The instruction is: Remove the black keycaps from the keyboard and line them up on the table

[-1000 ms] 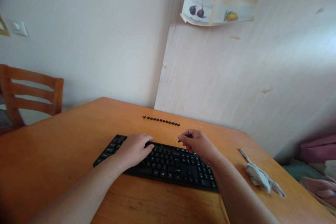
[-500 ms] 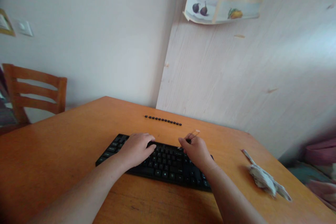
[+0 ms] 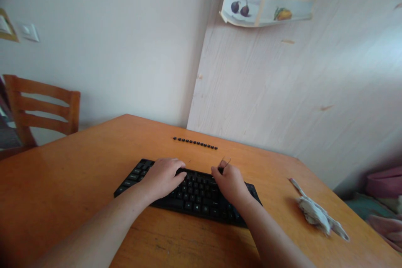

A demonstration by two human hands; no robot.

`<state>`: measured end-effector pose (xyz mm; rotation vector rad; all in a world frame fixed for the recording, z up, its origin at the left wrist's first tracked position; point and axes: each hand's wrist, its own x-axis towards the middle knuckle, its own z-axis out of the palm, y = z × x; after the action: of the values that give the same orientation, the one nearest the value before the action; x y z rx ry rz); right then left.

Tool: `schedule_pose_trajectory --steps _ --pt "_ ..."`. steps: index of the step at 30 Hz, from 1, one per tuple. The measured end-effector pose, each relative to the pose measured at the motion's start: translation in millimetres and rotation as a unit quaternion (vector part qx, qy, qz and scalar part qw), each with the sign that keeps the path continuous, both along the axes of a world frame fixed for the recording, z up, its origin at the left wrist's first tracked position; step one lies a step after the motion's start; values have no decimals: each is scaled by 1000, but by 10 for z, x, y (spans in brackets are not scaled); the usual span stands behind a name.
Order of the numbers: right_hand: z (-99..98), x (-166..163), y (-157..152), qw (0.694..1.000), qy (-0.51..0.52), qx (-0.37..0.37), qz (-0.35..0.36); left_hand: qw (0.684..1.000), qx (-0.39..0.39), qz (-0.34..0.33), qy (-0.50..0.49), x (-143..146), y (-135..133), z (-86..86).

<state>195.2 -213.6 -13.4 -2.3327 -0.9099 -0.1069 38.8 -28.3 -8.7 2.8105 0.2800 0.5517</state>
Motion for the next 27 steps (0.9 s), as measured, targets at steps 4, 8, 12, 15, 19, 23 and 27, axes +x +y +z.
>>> schedule_pose_trajectory --steps 4,8,12,15,19,23,27 --pt "-42 6 31 1000 -24 -9 11 1000 10 -4 -4 -3 0 0" --pt "-63 -11 58 999 -42 -21 6 1000 16 -3 -5 0 -4 -3" --pt "-90 -66 76 996 -77 -35 8 1000 22 -2 -4 7 -5 -11" --pt "-86 -81 67 996 -88 -28 14 1000 27 -4 -4 8 -2 -10" --pt "-54 -19 25 1000 -7 24 7 1000 25 -5 -5 3 2 -2" --pt "-52 45 -16 996 63 58 -10 1000 19 -4 -6 6 3 -2" --pt "-53 37 -28 996 56 63 -11 1000 19 -7 -11 15 7 -17"
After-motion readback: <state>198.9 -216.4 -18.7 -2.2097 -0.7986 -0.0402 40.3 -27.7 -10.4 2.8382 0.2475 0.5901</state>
